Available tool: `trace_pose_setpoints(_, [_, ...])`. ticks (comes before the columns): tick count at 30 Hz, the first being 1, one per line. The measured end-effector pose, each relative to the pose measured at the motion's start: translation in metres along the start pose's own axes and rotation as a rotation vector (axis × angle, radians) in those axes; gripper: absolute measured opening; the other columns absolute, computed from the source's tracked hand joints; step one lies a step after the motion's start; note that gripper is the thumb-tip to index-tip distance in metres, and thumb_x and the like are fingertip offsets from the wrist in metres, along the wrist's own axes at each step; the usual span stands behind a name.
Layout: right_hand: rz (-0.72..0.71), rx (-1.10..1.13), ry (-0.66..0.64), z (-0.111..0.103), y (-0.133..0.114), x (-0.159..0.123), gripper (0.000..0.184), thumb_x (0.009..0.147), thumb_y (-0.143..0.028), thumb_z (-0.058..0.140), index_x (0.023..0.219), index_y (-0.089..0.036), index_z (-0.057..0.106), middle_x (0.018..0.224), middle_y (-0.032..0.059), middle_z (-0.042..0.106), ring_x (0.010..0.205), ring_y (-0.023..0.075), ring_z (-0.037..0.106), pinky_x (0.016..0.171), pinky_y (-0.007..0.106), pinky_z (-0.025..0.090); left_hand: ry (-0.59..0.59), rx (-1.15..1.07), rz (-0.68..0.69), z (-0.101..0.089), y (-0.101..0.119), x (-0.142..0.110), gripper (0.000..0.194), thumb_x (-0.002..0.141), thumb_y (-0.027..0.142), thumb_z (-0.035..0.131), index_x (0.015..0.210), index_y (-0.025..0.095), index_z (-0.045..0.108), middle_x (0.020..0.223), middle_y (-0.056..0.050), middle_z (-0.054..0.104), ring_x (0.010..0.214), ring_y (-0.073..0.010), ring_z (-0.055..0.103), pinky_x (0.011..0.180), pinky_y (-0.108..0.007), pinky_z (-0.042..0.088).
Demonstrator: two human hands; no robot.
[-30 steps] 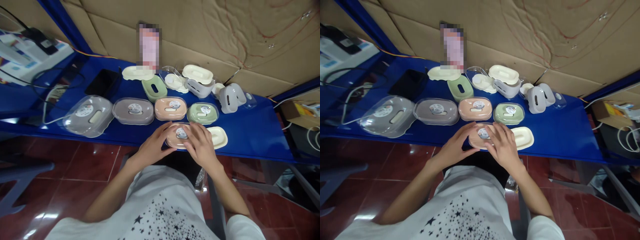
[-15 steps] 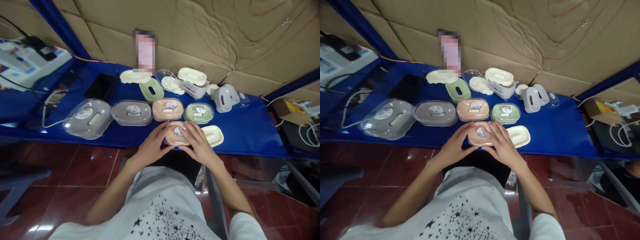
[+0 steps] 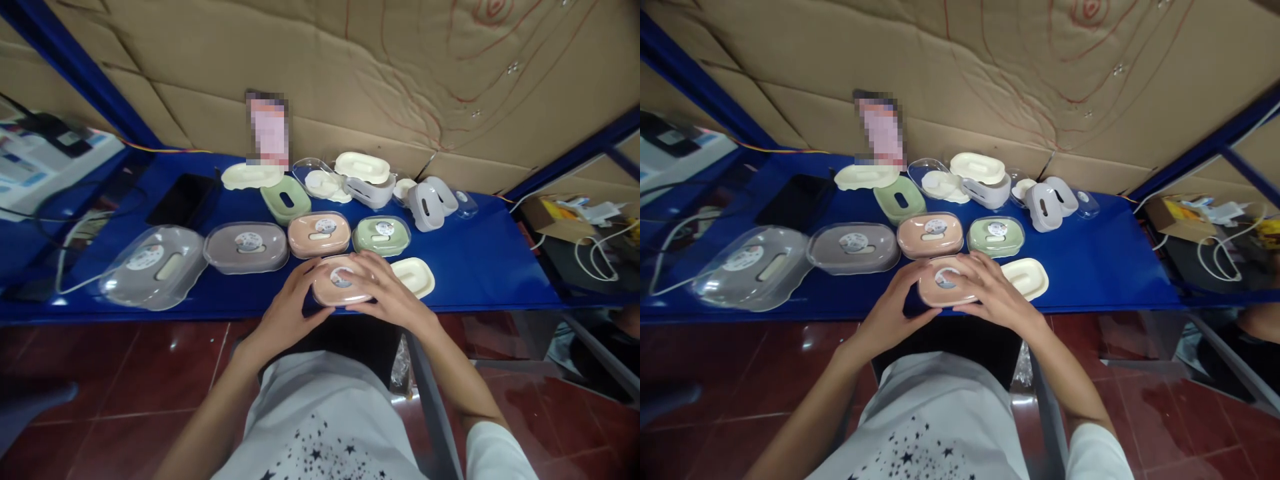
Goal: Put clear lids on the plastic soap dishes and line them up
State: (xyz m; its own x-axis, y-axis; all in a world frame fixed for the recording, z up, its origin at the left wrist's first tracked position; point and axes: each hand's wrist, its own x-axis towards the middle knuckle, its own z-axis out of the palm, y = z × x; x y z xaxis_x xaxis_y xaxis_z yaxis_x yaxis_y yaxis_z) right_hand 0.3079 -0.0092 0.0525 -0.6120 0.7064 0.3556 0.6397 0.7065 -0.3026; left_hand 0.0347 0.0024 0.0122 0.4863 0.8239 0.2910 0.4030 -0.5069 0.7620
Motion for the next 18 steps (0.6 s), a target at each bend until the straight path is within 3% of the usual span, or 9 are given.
trace_pose_setpoints(3, [0.024, -0.058, 0.094, -0.017, 0.003, -0.016, 0.078, 0.099, -0.041, 0.076, 0.168, -0.039, 0.038, 0.166, 0.0114, 0.049, 0.159, 0.0371, 0.039, 0.126, 0.065, 0.043, 0.003, -0.01, 0.009, -0.001, 0.001, -0.002, 0.088, 0.096, 0.038, 0.079, 0.167, 0.037, 0.027, 0.175, -0.013, 0.034, 0.161, -0.0337, 0.039, 0.128, -0.056, 0.043])
trace_pose_setpoints(5, [0.123, -0.123, 0.23, -0.036, 0.013, -0.041, 0.079, 0.094, -0.043, 0.082, 0.164, -0.039, 0.045, 0.163, 0.0113, 0.051, 0.155, 0.039, 0.045, 0.124, 0.065, 0.045, -0.002, -0.003, -0.017, -0.001, 0.001, -0.004, 0.089, 0.097, 0.04, 0.078, 0.168, 0.036, 0.026, 0.177, -0.012, 0.03, 0.162, -0.033, 0.036, 0.127, -0.054, 0.044])
trace_pose_setpoints(9, [0.547, -0.313, 0.533, -0.068, 0.053, -0.114, 0.074, 0.092, -0.047, 0.084, 0.158, -0.03, 0.056, 0.161, 0.0161, 0.052, 0.148, 0.0403, 0.054, 0.121, 0.063, 0.047, -0.033, 0.083, -0.053, 0.001, 0.003, -0.003, 0.081, 0.1, 0.04, 0.072, 0.168, 0.036, 0.028, 0.171, -0.011, 0.044, 0.156, -0.031, 0.048, 0.125, -0.054, 0.047])
trace_pose_setpoints(13, [0.736, -0.392, 0.502, -0.067, 0.091, -0.164, 0.07, 0.093, -0.061, 0.077, 0.151, -0.025, 0.063, 0.157, 0.0187, 0.056, 0.145, 0.0413, 0.056, 0.119, 0.062, 0.049, -0.051, 0.224, -0.016, 0.002, 0.006, 0.002, 0.068, 0.103, 0.04, 0.067, 0.164, 0.033, 0.037, 0.16, -0.009, 0.058, 0.144, -0.0309, 0.059, 0.117, -0.053, 0.054])
trace_pose_setpoints(18, [0.709, -0.441, 0.481, -0.052, 0.117, -0.166, 0.069, 0.096, -0.063, 0.072, 0.154, -0.026, 0.059, 0.166, 0.0196, 0.046, 0.153, 0.045, 0.046, 0.12, 0.068, 0.043, 0.0, 0.373, 0.015, 0.008, 0.004, 0.004, 0.047, 0.106, 0.035, 0.062, 0.153, 0.031, 0.054, 0.145, -0.008, 0.068, 0.127, -0.026, 0.069, 0.105, -0.045, 0.061])
